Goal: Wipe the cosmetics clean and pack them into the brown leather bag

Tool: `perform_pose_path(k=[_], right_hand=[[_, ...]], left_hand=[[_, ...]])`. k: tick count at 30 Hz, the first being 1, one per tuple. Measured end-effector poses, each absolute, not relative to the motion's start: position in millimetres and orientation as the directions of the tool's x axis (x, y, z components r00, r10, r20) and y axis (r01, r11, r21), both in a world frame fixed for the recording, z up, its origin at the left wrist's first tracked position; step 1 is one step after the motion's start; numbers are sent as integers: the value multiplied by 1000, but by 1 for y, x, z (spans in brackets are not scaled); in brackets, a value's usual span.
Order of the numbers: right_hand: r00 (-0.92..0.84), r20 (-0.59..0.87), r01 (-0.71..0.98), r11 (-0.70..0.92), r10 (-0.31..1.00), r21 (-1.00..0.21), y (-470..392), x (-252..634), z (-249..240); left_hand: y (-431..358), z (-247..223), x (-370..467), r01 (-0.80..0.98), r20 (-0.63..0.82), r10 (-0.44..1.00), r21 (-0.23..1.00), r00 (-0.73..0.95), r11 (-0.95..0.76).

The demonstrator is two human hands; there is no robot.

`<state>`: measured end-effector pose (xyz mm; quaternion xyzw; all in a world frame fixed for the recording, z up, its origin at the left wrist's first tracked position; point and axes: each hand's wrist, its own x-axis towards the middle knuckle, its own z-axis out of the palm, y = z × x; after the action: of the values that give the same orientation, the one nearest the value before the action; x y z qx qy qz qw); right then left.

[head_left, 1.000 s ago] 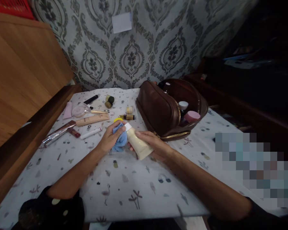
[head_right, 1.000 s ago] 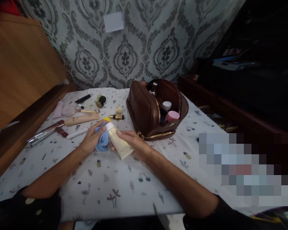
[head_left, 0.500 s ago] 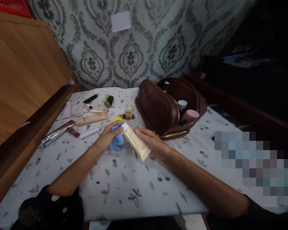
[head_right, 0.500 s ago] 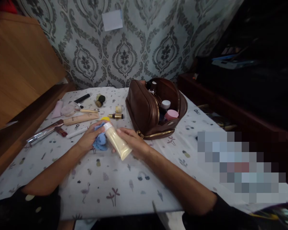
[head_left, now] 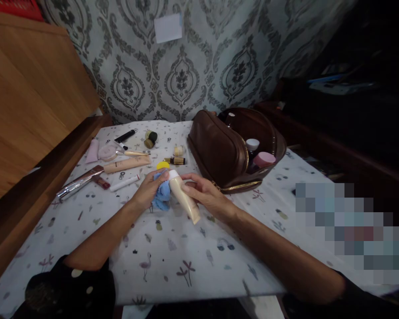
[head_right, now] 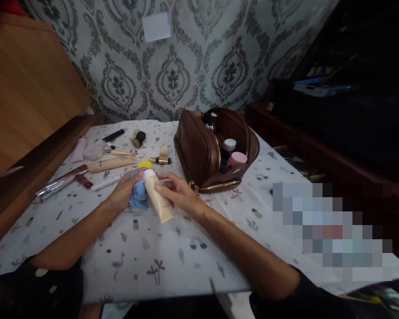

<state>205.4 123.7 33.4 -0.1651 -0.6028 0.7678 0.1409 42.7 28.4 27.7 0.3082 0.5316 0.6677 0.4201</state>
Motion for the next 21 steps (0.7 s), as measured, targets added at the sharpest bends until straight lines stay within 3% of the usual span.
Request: perform_pose_path(k=[7, 13, 17, 21], right_hand=[[-941, -151, -43, -549, 302, -834, 121, 202, 27], [-933, -163, -40, -540, 322, -841, 121, 201, 25], [-927, -173, -21, -505, 334, -863, 120, 202, 26], [-949, -185, 7, -572, 254, -820, 122, 205, 30]], left_hand=[[29, 24, 55, -127, 33, 786, 982, -617, -141], [22, 27, 66, 21, 66, 898, 998, -434, -63], [24, 25, 61, 43, 64, 867, 998, -494, -48], [28, 21, 55, -28, 34, 811, 998, -585, -63]])
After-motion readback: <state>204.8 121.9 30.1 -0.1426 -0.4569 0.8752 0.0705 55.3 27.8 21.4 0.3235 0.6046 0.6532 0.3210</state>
